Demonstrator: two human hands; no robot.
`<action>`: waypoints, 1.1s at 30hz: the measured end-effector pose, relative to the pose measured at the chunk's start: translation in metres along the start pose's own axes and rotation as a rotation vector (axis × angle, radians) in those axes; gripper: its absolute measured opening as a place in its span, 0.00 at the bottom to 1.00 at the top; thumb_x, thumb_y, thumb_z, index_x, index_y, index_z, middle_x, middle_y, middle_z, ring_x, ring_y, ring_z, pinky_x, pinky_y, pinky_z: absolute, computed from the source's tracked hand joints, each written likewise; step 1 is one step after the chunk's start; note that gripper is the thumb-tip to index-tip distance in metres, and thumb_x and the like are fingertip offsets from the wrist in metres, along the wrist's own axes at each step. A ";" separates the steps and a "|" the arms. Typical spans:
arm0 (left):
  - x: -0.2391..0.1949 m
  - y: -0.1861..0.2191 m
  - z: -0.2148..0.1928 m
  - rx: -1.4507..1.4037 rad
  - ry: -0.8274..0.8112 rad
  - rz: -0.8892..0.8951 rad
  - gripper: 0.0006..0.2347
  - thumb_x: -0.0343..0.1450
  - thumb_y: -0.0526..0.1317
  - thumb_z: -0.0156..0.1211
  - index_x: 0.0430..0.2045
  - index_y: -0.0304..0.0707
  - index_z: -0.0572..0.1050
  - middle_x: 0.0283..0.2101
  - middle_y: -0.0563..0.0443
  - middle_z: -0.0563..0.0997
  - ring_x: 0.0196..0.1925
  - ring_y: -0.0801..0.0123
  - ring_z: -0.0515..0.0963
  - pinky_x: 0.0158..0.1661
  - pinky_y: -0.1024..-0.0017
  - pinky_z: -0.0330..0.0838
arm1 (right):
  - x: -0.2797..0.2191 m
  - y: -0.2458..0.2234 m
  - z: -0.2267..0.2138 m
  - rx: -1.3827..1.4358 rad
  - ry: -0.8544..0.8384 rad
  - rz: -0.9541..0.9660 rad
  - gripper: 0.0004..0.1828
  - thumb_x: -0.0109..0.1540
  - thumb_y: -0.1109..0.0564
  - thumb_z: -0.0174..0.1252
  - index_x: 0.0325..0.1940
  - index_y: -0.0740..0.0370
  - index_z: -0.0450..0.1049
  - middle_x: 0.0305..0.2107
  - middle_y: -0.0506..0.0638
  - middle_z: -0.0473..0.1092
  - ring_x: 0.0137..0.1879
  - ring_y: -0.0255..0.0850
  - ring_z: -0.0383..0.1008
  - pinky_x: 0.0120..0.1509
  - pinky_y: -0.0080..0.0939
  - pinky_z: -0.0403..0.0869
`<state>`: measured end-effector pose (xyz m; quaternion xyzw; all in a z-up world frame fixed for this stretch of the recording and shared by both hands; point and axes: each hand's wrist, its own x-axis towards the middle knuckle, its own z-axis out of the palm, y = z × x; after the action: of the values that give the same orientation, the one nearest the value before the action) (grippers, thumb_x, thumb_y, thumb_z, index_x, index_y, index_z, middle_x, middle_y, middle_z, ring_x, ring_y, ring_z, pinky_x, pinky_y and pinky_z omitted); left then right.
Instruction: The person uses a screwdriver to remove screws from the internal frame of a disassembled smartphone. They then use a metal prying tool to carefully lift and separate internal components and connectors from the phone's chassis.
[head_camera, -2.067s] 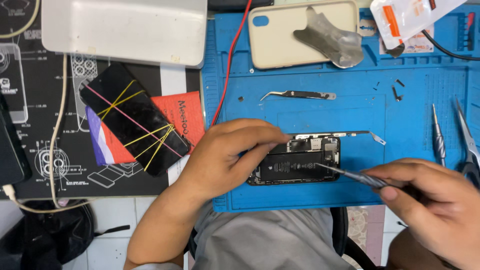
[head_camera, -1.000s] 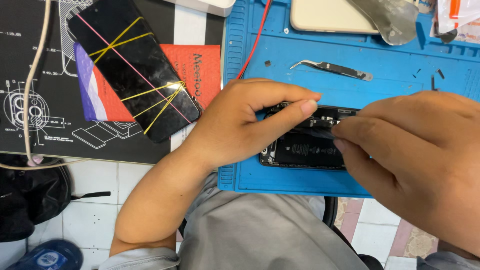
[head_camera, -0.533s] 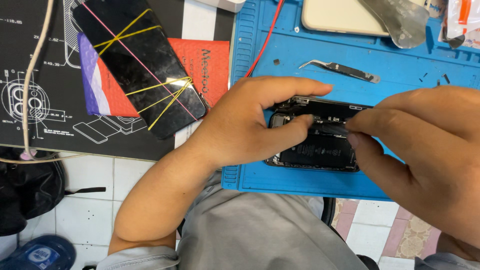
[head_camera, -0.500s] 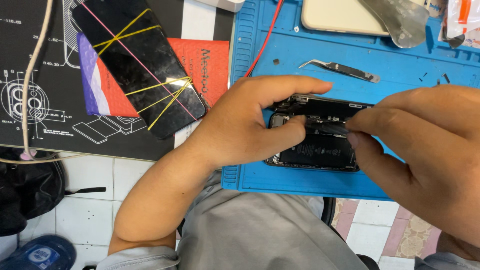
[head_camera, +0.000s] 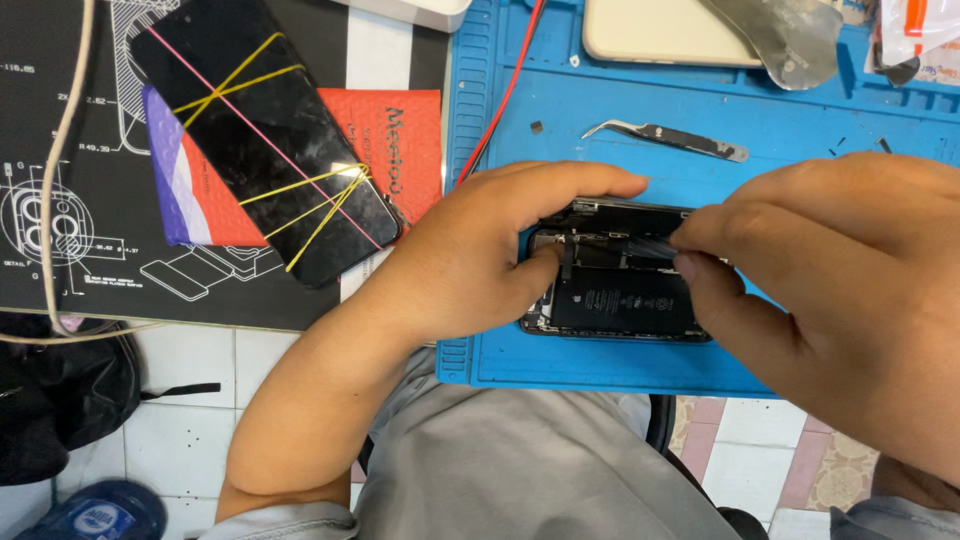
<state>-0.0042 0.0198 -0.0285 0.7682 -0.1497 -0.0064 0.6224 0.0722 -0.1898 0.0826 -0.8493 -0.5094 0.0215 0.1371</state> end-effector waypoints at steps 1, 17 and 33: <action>0.000 0.001 0.001 -0.013 0.006 -0.013 0.28 0.65 0.20 0.54 0.62 0.42 0.71 0.62 0.48 0.79 0.67 0.58 0.79 0.66 0.67 0.73 | 0.000 0.000 -0.001 -0.007 -0.002 0.006 0.08 0.52 0.65 0.69 0.34 0.66 0.79 0.27 0.54 0.76 0.30 0.47 0.77 0.34 0.45 0.72; 0.003 0.009 0.004 0.041 0.024 -0.073 0.31 0.65 0.21 0.59 0.65 0.44 0.67 0.62 0.49 0.79 0.63 0.58 0.80 0.62 0.65 0.75 | 0.000 0.000 0.001 -0.070 0.005 -0.027 0.06 0.56 0.58 0.67 0.36 0.58 0.79 0.30 0.45 0.75 0.36 0.45 0.76 0.37 0.47 0.71; 0.006 0.014 0.004 0.073 0.019 -0.138 0.31 0.65 0.22 0.58 0.65 0.45 0.67 0.60 0.47 0.80 0.63 0.57 0.80 0.62 0.64 0.74 | -0.002 0.003 0.003 -0.045 0.042 -0.031 0.08 0.54 0.58 0.67 0.37 0.58 0.80 0.31 0.45 0.76 0.40 0.43 0.77 0.37 0.45 0.71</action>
<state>-0.0025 0.0117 -0.0152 0.7989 -0.0904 -0.0366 0.5936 0.0737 -0.1926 0.0791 -0.8444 -0.5199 -0.0098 0.1290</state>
